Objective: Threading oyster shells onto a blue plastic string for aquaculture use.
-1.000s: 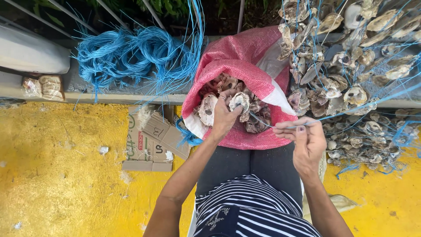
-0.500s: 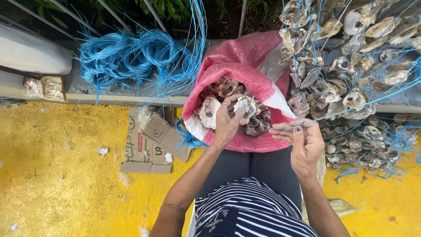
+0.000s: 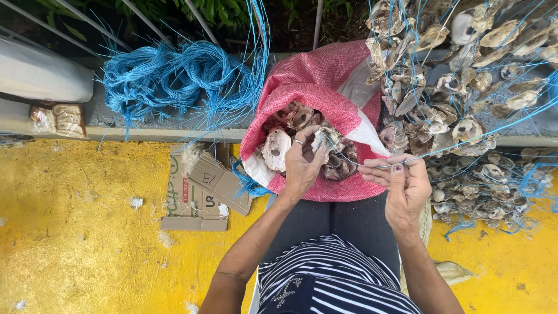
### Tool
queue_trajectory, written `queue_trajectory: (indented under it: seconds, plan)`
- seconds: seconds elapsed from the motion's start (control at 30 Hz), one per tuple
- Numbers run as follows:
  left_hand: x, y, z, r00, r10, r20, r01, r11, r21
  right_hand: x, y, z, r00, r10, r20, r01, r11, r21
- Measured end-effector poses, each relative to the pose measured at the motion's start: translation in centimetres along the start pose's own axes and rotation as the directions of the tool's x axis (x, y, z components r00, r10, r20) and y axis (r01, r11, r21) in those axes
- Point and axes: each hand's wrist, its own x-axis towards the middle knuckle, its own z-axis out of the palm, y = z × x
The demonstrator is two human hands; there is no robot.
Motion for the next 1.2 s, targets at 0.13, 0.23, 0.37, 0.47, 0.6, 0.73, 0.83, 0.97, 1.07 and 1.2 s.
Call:
queue_trajectory:
  seconds: [0.13, 0.23, 0.37, 0.47, 0.6, 0.73, 0.83, 0.97, 1.07, 1.2]
  plan:
    - [-0.4, -0.1, 0.2, 0.997, 0.077, 0.017, -0.079, 0.987, 0.141, -0.1, -0.2, 0.1, 0.999, -0.036, -0.033, 0.036, 0.999, 0.019]
    - [-0.5, -0.4, 0.1, 0.995, 0.098, 0.030, -0.102, 0.983, 0.155, 0.1, -0.2, -0.1, 0.997, -0.064, -0.038, 0.066, 0.996, 0.053]
    - [-0.5, -0.6, 0.0, 1.000, -0.001, 0.014, 0.000, 0.996, 0.092, 0.3, -0.3, -0.3, 0.996, -0.084, -0.033, 0.086, 0.994, 0.062]
    - [-0.4, -1.5, -0.2, 1.000, 0.026, 0.017, -0.027, 0.998, 0.065, 0.4, -0.3, -0.8, 0.996, -0.072, -0.049, 0.076, 0.994, 0.074]
    - [-0.6, -1.8, 0.1, 1.000, 0.013, 0.021, -0.012, 1.000, -0.010, 0.2, -0.8, -0.5, 0.998, -0.049, -0.049, 0.050, 0.998, 0.024]
    - [-0.9, -2.0, 0.2, 0.999, 0.032, 0.021, -0.031, 0.999, -0.025, -0.2, -0.8, 0.5, 0.998, -0.066, -0.013, 0.065, 0.997, -0.031]
    - [-1.5, -2.2, 0.2, 0.999, 0.046, 0.027, -0.046, 0.999, -0.007, -0.6, 0.3, 1.1, 0.996, -0.088, 0.008, 0.089, 0.995, -0.055]
    - [-1.7, -1.9, 0.2, 0.986, 0.063, 0.156, -0.071, 0.996, 0.046, 0.4, 1.1, 1.8, 0.963, -0.217, 0.158, 0.241, 0.957, -0.158]
    - [-2.4, -1.7, 0.1, 0.984, 0.012, 0.180, -0.034, 0.992, 0.120, 2.2, 0.4, 2.1, 0.813, -0.455, 0.362, 0.576, 0.544, -0.610]
    - [-2.3, -0.8, -1.3, 0.976, -0.095, 0.196, 0.072, 0.990, 0.119, 4.2, 1.8, 1.2, 0.831, -0.398, 0.388, 0.552, 0.671, -0.495]
